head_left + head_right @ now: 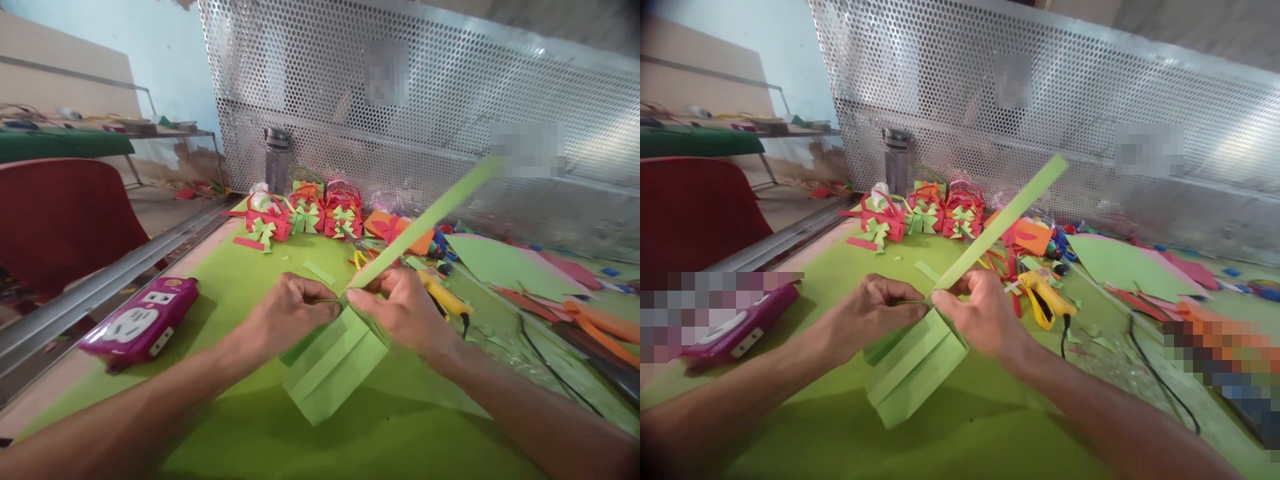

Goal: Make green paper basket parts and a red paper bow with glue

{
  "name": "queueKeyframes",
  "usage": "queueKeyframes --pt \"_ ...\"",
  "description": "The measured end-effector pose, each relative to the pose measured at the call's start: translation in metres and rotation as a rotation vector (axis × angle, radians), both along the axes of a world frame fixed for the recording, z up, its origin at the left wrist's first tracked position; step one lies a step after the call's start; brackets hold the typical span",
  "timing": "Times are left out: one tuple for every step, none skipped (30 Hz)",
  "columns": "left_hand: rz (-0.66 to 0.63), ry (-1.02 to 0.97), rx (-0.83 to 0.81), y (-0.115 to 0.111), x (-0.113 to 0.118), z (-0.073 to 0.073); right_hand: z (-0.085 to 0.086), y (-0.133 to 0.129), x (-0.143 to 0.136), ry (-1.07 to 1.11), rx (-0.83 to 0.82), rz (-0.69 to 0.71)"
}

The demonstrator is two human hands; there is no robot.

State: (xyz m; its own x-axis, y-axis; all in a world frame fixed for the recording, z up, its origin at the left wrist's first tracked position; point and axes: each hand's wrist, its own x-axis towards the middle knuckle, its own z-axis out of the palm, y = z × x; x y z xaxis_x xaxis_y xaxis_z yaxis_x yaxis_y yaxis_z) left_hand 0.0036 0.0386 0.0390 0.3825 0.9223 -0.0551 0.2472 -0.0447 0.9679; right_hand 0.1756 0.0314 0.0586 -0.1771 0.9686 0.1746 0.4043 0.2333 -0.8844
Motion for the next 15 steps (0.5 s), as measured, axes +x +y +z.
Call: queueKeyframes --pt "0.0 0.001 0.002 -0.0008 0.0004 0.0012 0.0008 0.0005 0.0008 0.039 -0.032 -0.005" --pt "0.002 -0.001 0.003 -0.0014 0.0008 0.0021 0.0013 0.0011 0.0015 0.072 -0.051 -0.009" --pt "0.003 -0.003 0.003 -0.0016 0.001 0.0024 0.0016 0.0017 0.0019 0.098 -0.062 -0.008" --pt "0.004 -0.004 0.004 -0.0017 0.0011 0.0025 0.0014 0.0022 0.002 0.12 -0.074 -0.002" --pt "0.004 -0.004 0.007 -0.0016 0.0011 0.0022 0.001 0.0027 0.0019 0.139 -0.089 0.005" --pt "0.004 -0.005 0.009 -0.0015 0.0011 0.0018 0.0003 0.0031 0.0016 0.156 -0.106 0.012" --pt "0.004 -0.004 0.009 -0.0014 0.001 0.0015 -0.0006 0.0034 0.0012 0.17 -0.12 0.017" --pt "0.004 -0.004 0.009 -0.0016 0.001 0.0013 -0.0015 0.0037 0.0007 0.18 -0.135 0.024" --pt "0.005 -0.006 0.01 -0.0019 0.001 0.0012 -0.0023 0.0039 0.0003 0.185 -0.15 0.035" --pt "0.005 -0.009 0.012 -0.0025 0.0011 0.0014 -0.0029 0.004 0.0 0.183 -0.161 0.046" --pt "0.004 -0.012 0.013 -0.0032 0.0012 0.0018 -0.0034 0.0041 -0.0002 0.178 -0.168 0.056" --pt "0.002 -0.017 0.015 -0.0039 0.0014 0.0023 -0.0037 0.0042 -0.0001 0.17 -0.178 0.065" --pt "0.0 -0.021 0.016 -0.0047 0.0016 0.0028 -0.004 0.0044 0.0001 0.159 -0.187 0.071" --pt "-0.001 -0.023 0.017 -0.0053 0.0018 0.0034 -0.0042 0.0048 0.0006 0.148 -0.195 0.075" --pt "0.0 -0.024 0.02 -0.0057 0.0019 0.0039 -0.0046 0.0052 0.0013 0.138 -0.201 0.077"
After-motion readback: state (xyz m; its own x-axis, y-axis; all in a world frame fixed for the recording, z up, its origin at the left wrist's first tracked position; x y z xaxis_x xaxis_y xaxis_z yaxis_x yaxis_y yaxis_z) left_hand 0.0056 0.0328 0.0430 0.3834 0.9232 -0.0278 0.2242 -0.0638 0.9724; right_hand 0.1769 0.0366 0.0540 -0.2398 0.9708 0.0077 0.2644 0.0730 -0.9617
